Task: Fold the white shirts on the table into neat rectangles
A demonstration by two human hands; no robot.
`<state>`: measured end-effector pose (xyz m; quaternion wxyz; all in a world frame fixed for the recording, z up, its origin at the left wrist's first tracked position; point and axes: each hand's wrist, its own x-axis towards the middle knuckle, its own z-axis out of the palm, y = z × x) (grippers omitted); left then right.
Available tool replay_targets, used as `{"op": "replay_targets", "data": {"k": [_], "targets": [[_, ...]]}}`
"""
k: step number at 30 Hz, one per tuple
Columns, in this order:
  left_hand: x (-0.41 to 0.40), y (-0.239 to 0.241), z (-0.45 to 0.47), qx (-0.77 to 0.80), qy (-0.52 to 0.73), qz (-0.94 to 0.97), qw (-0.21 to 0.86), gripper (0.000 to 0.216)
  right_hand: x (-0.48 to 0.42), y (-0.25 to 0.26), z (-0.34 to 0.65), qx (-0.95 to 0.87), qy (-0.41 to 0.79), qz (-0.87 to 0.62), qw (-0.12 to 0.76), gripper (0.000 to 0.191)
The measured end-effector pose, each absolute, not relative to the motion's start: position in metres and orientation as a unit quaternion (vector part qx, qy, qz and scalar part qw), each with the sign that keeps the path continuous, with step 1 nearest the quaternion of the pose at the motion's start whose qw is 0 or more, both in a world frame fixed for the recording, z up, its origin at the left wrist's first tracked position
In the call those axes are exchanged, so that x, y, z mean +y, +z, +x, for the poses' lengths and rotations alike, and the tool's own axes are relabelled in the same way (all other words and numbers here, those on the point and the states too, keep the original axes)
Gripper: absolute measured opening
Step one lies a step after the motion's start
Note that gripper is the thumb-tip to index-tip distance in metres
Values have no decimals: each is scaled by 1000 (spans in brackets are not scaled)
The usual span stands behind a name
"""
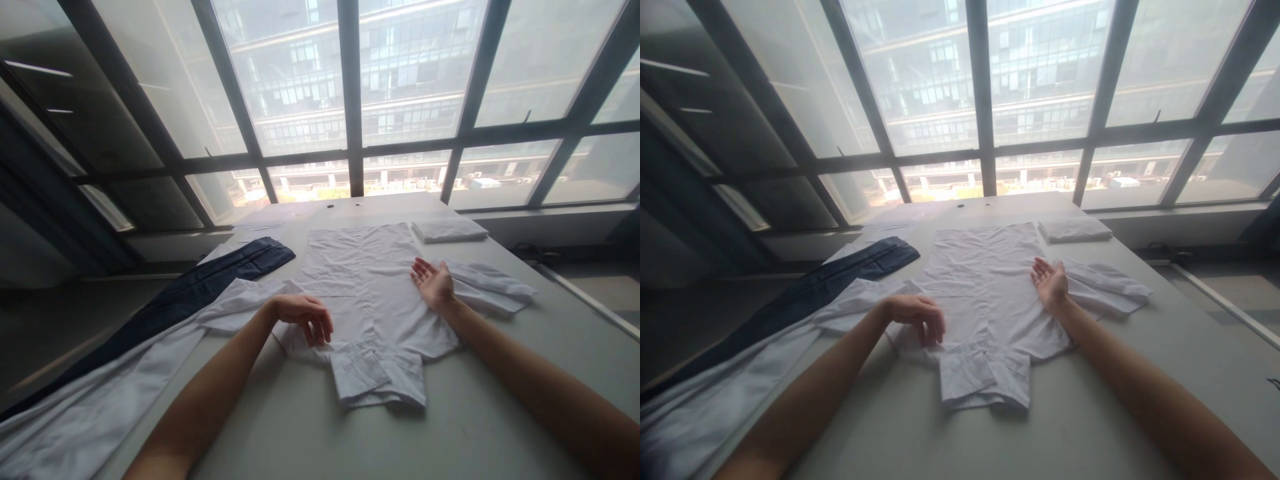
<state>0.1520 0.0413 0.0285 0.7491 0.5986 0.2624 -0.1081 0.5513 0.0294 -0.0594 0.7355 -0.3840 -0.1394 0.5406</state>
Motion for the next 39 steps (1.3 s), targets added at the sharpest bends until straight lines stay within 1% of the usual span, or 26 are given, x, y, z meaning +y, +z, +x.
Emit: {"op": "replay_targets", "data": {"k": [3, 7, 11, 14, 16, 20, 23, 25, 27, 31, 33, 34, 35, 37, 38, 39], "targets": [[43, 27, 151, 284, -136, 601, 735, 41, 29, -60, 552, -138, 540, -383, 736, 56], [44, 21, 155, 314, -198, 596, 712, 50, 31, -62, 552, -145, 538, -383, 737, 56], [44, 16, 161, 292, -239, 611, 696, 58, 32, -60, 551, -142, 527, -394, 739, 57], [41, 14, 166, 274, -201, 622, 705, 58, 24, -49, 543, -164, 511, -396, 745, 53], [38, 12, 169, 265, -165, 618, 722, 57, 11, -39, 529, -189, 522, -374, 743, 50], [30, 3, 174, 263, -151, 585, 752, 54, -36, -25, 480, -250, 616, -300, 684, 45], [27, -1, 175, 274, -146, 577, 755, 54, -73, -31, 452, -263, 693, -285, 608, 50], [27, -2, 174, 278, -146, 572, 757, 55, -87, -37, 451, -255, 715, -296, 579, 52], [28, -2, 172, 280, -151, 569, 758, 54, -92, -42, 464, -233, 707, -315, 589, 51], [27, 3, 168, 283, -160, 571, 754, 54, -90, -43, 514, -176, 653, -339, 653, 39], [22, 7, 170, 288, -150, 575, 751, 53, -92, -39, 534, -158, 629, -348, 677, 37], [18, 10, 173, 289, -118, 578, 754, 53, -93, -36, 540, -151, 624, -353, 681, 37], [11, 12, 178, 287, -55, 577, 762, 54, -95, -33, 543, -145, 626, -355, 680, 39], [-4, 15, 193, 269, 143, 537, 787, 57, -100, -25, 540, -145, 651, -343, 662, 45], [-14, 15, 203, 253, 254, 488, 796, 57, -102, -22, 534, -152, 669, -329, 649, 48], [-23, 15, 214, 239, 337, 429, 803, 56, -103, -18, 525, -161, 688, -313, 635, 51]]}}
